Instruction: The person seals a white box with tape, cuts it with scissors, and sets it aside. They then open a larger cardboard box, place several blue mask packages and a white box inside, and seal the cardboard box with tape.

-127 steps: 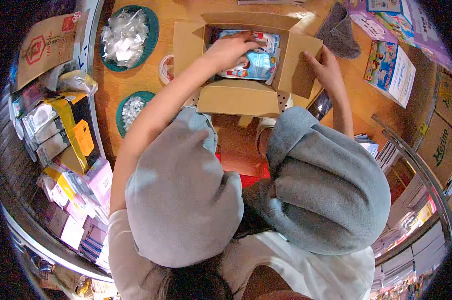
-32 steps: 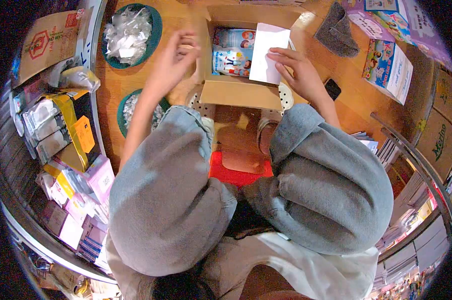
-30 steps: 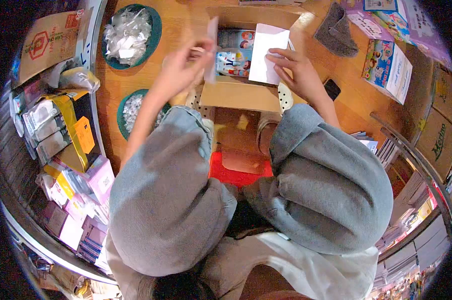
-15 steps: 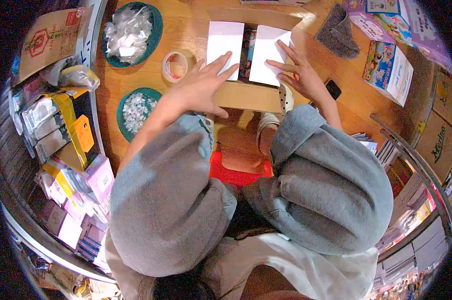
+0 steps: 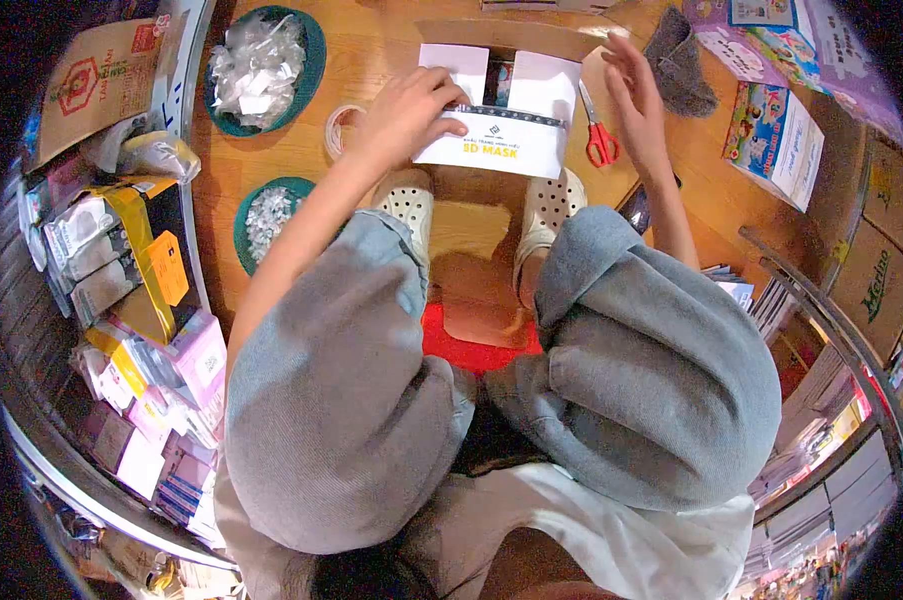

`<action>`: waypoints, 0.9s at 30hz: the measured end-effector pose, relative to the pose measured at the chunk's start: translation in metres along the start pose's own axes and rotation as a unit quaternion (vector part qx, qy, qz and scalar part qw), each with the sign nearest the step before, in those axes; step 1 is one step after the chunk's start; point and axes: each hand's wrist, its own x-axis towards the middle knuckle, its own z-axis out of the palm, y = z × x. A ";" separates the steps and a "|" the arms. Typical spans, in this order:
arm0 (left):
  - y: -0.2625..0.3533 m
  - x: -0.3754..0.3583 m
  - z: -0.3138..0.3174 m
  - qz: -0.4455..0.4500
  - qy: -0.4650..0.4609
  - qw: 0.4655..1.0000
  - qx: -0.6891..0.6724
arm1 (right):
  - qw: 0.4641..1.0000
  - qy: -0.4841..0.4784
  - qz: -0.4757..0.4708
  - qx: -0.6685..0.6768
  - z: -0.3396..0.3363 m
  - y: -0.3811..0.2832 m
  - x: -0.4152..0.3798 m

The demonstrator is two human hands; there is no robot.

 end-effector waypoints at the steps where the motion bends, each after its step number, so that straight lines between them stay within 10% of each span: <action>1: 0.001 -0.001 0.001 -0.021 0.015 1.000 -0.002 | 1.000 0.001 0.002 0.018 0.006 -0.005 0.004; 9: 0.010 -0.026 0.019 -0.118 0.191 0.966 0.127 | 0.972 -0.219 -0.049 -0.075 0.004 0.009 0.002; 22: -0.002 -0.017 0.014 -0.114 0.084 0.986 0.093 | 0.839 -0.173 -0.138 -0.496 0.037 -0.010 -0.033; 27: -0.018 -0.033 0.003 -0.134 0.120 0.982 0.049 | 0.884 -0.111 -0.142 -0.432 0.063 0.012 -0.044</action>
